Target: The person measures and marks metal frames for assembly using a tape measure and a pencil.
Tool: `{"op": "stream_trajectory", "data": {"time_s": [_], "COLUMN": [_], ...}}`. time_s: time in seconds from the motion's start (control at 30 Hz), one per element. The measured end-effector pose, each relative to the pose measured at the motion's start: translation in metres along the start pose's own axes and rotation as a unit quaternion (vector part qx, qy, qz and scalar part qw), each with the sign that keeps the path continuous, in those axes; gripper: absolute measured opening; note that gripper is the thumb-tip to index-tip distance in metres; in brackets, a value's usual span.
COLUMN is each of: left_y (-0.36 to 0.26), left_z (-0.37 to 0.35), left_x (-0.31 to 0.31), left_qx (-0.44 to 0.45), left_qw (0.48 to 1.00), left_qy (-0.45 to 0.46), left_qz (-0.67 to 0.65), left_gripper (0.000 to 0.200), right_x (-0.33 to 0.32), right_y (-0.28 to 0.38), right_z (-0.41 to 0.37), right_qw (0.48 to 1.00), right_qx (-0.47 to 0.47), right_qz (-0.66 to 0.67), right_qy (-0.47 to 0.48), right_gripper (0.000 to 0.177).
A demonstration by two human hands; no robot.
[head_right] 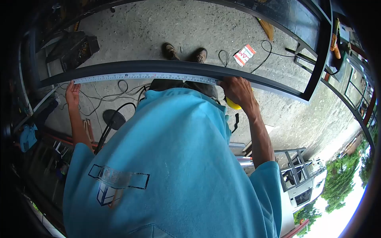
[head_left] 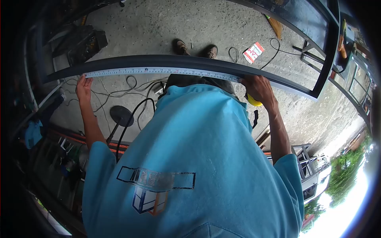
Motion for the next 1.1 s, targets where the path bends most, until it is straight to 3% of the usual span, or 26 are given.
{"op": "stream_trajectory", "data": {"time_s": [0.43,0.5,0.83,0.9,1.0,1.1], "left_y": [0.001,0.000,-0.005,-0.003,-0.003,-0.003], "left_z": [0.005,0.002,0.003,0.004,0.004,0.003], "left_x": [-0.004,-0.002,-0.002,0.000,0.000,0.001], "left_qx": [0.008,0.005,0.015,0.009,0.016,0.020], "left_qw": [0.999,0.999,0.999,1.000,0.999,1.000], "left_qy": [-0.024,-0.029,-0.031,-0.013,-0.008,-0.007], "left_qz": [0.020,0.027,0.039,0.024,0.031,0.022], "left_gripper": [0.019,0.021,0.028,0.020,0.020,0.021], "right_x": [0.013,0.007,0.012,0.010,0.015,0.016], "right_y": [-0.007,0.000,-0.003,-0.001,-0.005,-0.006], "right_z": [0.003,0.001,0.001,0.001,0.001,0.001], "right_qw": [0.998,0.996,0.994,0.993,0.996,0.995], "right_qx": [0.035,-0.011,-0.006,-0.019,0.018,-0.007], "right_qz": [-0.052,-0.042,-0.065,-0.064,-0.063,-0.049], "right_qy": [-0.018,-0.078,-0.089,-0.100,-0.064,-0.083], "right_gripper": [0.018,0.016,0.017,0.017,0.014,0.013]}}
Point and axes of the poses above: each hand's wrist, its own z-axis towards the middle knuckle, its own x-axis out of the palm, y = z × x, the point moved 7 cm from there along z, towards the middle knuckle, and after that the axes turned 5 degrees about x, right-handed, at the moved point
